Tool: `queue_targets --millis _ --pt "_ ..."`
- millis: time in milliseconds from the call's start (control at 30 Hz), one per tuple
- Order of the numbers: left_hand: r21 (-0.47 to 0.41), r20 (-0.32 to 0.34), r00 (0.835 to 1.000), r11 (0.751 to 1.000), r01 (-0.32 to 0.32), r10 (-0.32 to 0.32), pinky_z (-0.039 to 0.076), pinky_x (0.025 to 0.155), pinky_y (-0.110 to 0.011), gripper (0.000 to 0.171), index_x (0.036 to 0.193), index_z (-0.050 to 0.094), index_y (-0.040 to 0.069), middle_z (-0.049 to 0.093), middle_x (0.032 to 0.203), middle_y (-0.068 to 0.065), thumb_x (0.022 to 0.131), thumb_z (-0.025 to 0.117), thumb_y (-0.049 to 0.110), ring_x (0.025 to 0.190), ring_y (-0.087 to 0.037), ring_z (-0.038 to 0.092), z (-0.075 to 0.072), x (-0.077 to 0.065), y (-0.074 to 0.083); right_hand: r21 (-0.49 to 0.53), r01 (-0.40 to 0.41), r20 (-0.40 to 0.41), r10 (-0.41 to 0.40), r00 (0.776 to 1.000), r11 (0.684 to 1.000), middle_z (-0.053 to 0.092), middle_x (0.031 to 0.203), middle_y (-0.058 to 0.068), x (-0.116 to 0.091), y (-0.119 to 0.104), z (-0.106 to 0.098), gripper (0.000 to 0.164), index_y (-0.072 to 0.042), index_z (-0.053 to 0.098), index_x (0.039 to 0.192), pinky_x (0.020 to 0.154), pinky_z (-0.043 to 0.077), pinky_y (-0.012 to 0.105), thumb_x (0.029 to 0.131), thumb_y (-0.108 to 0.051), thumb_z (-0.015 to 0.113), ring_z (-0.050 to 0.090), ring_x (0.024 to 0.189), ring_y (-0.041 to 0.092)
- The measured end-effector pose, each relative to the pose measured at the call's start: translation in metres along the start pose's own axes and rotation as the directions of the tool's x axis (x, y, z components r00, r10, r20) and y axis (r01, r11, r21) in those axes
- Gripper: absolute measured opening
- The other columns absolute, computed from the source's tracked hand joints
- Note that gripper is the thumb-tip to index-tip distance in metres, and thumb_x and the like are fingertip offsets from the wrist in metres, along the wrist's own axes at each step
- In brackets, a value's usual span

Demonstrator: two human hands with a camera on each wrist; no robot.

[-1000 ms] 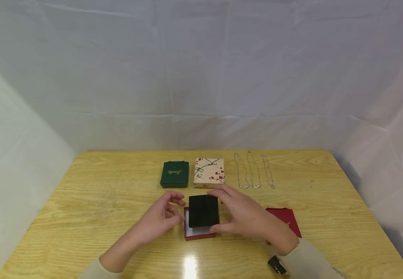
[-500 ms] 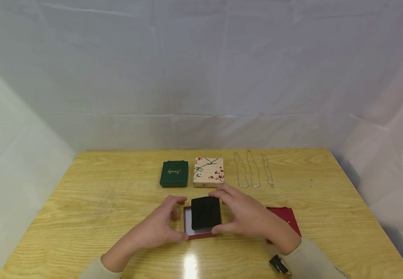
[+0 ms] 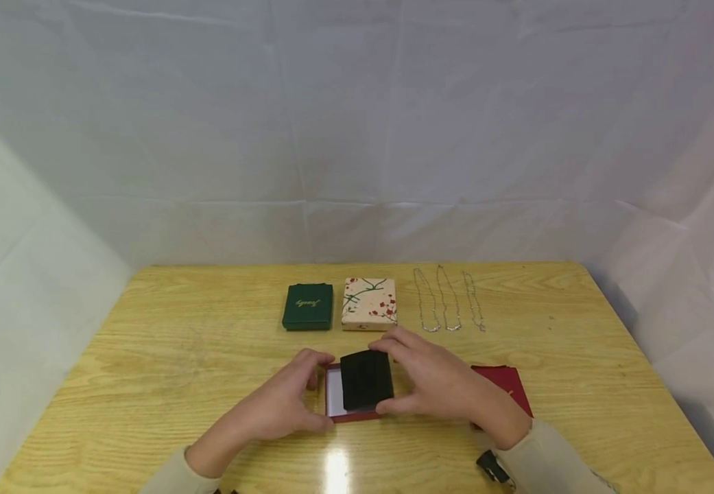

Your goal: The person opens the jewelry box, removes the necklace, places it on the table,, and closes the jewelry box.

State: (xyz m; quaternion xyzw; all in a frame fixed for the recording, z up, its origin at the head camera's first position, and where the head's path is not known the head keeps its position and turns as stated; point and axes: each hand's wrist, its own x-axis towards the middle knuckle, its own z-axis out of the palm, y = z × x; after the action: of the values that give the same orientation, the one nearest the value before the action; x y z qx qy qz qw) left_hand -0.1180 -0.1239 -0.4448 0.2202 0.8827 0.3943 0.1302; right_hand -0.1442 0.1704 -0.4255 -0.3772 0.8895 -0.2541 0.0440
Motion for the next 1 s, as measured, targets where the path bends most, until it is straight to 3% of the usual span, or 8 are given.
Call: queue_targets --millis 400,767,1000 --pt "0.002 0.015 1.0 1.0 -0.003 0.003 0.051 0.091 -0.037 0.09 0.146 0.051 -0.003 0.054 0.128 -0.005 0.073 0.098 0.021 0.105 -0.022 0.054 0.0 0.001 -0.002 -0.004 -0.02 0.068 0.02 0.997 1.0 0.051 0.14 -0.013 0.005 0.001 0.004 0.081 -0.018 0.057 0.149 0.095 0.057 0.038 0.086 -0.06 0.084 0.057 0.111 0.008" --pt "-0.019 0.027 1.0 1.0 -0.007 0.007 0.051 0.092 -0.036 0.088 0.146 0.051 -0.003 0.054 0.128 -0.007 0.074 0.097 0.02 0.106 -0.023 0.053 0.0 0.001 -0.002 -0.05 -0.025 0.083 0.029 0.996 0.998 0.055 0.131 -0.012 0.009 -0.001 0.011 0.08 -0.018 0.061 0.144 0.096 0.056 0.038 0.084 -0.067 0.082 0.059 0.109 0.009" --pt "-0.011 0.029 0.999 1.0 -0.015 0.016 0.05 0.093 -0.036 0.088 0.147 0.05 -0.003 0.054 0.129 -0.006 0.075 0.096 0.019 0.107 -0.023 0.054 0.0 0.0 -0.003 -0.041 -0.053 0.091 0.057 0.994 0.998 0.058 0.131 -0.01 0.012 -0.003 0.016 0.078 -0.021 0.058 0.14 0.098 0.056 0.04 0.081 -0.063 0.086 0.059 0.111 0.01"
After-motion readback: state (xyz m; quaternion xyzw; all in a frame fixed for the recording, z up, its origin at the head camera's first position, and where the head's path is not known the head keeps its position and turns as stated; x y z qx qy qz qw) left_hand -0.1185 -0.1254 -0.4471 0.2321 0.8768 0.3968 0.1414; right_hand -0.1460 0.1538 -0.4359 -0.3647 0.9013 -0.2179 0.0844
